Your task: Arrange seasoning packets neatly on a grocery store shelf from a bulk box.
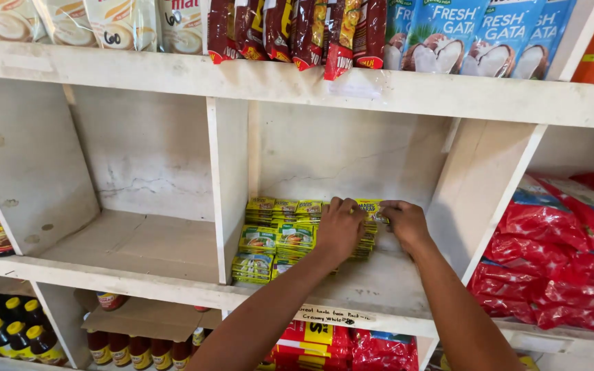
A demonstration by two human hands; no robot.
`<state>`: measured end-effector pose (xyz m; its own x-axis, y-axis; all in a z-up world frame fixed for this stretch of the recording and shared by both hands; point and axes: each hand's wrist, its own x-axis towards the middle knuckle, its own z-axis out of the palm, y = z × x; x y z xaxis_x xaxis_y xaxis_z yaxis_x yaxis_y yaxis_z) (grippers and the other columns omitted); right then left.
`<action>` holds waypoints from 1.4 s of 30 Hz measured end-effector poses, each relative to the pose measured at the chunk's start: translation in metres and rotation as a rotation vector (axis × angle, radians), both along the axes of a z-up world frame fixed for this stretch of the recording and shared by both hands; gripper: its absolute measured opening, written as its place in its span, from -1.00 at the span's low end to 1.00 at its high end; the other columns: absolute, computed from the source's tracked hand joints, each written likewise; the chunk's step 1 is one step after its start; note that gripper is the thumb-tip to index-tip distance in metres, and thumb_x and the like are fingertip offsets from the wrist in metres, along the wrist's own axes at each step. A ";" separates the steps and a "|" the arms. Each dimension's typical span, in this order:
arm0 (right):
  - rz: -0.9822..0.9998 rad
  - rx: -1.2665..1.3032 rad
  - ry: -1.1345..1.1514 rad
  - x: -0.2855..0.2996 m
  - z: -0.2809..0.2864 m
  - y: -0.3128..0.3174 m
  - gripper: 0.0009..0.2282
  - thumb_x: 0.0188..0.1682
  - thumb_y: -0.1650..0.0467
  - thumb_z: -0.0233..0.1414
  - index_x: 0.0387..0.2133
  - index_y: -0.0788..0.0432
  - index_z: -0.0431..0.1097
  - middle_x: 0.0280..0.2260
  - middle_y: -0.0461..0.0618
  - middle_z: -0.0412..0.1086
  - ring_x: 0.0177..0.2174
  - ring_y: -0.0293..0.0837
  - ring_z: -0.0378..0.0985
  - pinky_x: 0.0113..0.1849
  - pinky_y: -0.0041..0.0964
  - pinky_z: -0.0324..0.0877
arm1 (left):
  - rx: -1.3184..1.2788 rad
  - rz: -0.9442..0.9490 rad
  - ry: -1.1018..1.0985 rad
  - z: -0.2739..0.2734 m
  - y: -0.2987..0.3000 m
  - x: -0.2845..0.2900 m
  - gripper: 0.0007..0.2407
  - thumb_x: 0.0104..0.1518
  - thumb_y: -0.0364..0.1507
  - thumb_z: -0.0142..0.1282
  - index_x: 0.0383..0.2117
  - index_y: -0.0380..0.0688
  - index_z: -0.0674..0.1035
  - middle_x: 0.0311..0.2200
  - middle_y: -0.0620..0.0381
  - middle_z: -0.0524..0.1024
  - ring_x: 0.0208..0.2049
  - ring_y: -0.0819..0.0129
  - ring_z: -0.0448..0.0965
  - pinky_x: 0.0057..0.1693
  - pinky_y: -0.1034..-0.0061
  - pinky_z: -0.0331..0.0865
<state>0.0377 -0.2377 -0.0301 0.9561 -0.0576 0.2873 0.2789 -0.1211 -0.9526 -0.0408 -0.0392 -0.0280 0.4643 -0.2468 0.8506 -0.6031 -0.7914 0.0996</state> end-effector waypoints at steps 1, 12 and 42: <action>0.002 0.001 0.003 0.008 -0.002 0.000 -0.85 -0.04 0.47 0.13 -0.24 0.27 0.54 -0.39 -0.07 0.51 -0.44 -0.27 0.46 -0.43 -0.34 0.37 | 0.001 0.002 0.003 0.002 0.001 0.007 -0.83 -0.03 -0.48 0.19 -0.29 -0.04 0.68 -0.14 0.11 0.52 -0.04 0.07 0.41 0.06 0.17 0.31; -0.117 -0.354 -0.212 0.077 -0.046 -0.005 -0.79 -0.11 0.46 0.14 -0.23 0.34 0.56 -0.37 0.13 0.59 -0.39 -0.16 0.60 -0.27 -0.31 0.46 | 0.044 0.135 0.146 0.011 0.021 0.056 -0.78 0.07 -0.44 0.07 -0.18 0.02 0.67 -0.11 0.13 0.55 0.05 0.11 0.38 0.13 0.19 0.26; -0.282 -1.062 -0.179 0.001 0.000 0.040 -0.69 -0.02 0.21 0.01 -0.06 -0.05 0.54 0.00 0.13 0.39 -0.01 0.26 0.28 0.03 0.10 0.24 | -0.123 0.027 0.056 0.038 0.054 -0.014 -0.73 0.03 -0.50 0.12 -0.11 -0.04 0.63 -0.10 0.08 0.55 -0.02 0.03 0.42 0.04 0.11 0.32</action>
<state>0.0386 -0.1979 -0.0297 0.8873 0.0907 0.4523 0.2362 -0.9316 -0.2764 -0.0544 0.0152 0.0095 0.5167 -0.1288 0.8464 -0.5729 -0.7867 0.2300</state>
